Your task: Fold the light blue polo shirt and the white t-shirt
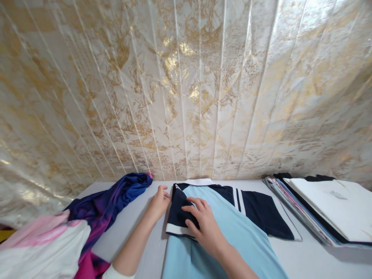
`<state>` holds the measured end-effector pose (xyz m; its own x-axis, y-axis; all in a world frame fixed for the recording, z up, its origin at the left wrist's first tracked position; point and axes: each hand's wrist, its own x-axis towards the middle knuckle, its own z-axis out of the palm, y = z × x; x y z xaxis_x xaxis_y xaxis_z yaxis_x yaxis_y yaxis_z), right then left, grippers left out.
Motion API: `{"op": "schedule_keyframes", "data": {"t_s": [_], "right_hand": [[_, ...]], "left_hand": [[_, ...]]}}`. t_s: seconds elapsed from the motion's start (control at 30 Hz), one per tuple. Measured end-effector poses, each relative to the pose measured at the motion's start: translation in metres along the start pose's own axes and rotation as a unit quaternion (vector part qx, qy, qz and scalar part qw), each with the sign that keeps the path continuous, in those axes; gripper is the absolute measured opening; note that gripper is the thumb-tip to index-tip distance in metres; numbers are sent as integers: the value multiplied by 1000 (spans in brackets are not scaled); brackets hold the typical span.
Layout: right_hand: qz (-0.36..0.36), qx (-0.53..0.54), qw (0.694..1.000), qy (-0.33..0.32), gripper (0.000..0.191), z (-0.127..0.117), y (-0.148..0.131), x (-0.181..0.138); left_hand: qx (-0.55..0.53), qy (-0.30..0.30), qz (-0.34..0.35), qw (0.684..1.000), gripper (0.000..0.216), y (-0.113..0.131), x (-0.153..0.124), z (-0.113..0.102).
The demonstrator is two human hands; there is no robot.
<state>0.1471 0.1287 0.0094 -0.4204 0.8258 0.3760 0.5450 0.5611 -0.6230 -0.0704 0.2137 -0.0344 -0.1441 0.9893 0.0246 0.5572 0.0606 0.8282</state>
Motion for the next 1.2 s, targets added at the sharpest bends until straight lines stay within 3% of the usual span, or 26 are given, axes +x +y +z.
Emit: {"op": "schedule_keyframes", "data": {"t_s": [0.1, 0.2, 0.4, 0.57, 0.87, 1.07, 1.2], "right_hand": [[-19, -4, 997, -77, 30, 6, -3, -2], [-58, 12, 990, -127, 27, 12, -8, -4], [-68, 21, 987, -141, 29, 13, -10, -4], [-77, 19, 987, -141, 29, 14, -7, -3], [-79, 14, 987, -141, 29, 15, -6, -4], [-78, 9, 988, -136, 30, 14, -6, -4], [-78, 5, 988, -135, 30, 15, -6, -4]], "left_hand": [[7, 21, 23, 999, 29, 3, 2, 1], [14, 40, 51, 998, 38, 8, -1, 3], [49, 79, 133, 987, 43, 35, -13, 2], [122, 45, 191, 973, 23, 63, -8, -5], [242, -48, 150, 957, 18, 77, 18, -10], [241, -23, 101, 965, 18, 64, 16, -2], [218, 12, 82, 972, 14, 59, 19, -11]]}}
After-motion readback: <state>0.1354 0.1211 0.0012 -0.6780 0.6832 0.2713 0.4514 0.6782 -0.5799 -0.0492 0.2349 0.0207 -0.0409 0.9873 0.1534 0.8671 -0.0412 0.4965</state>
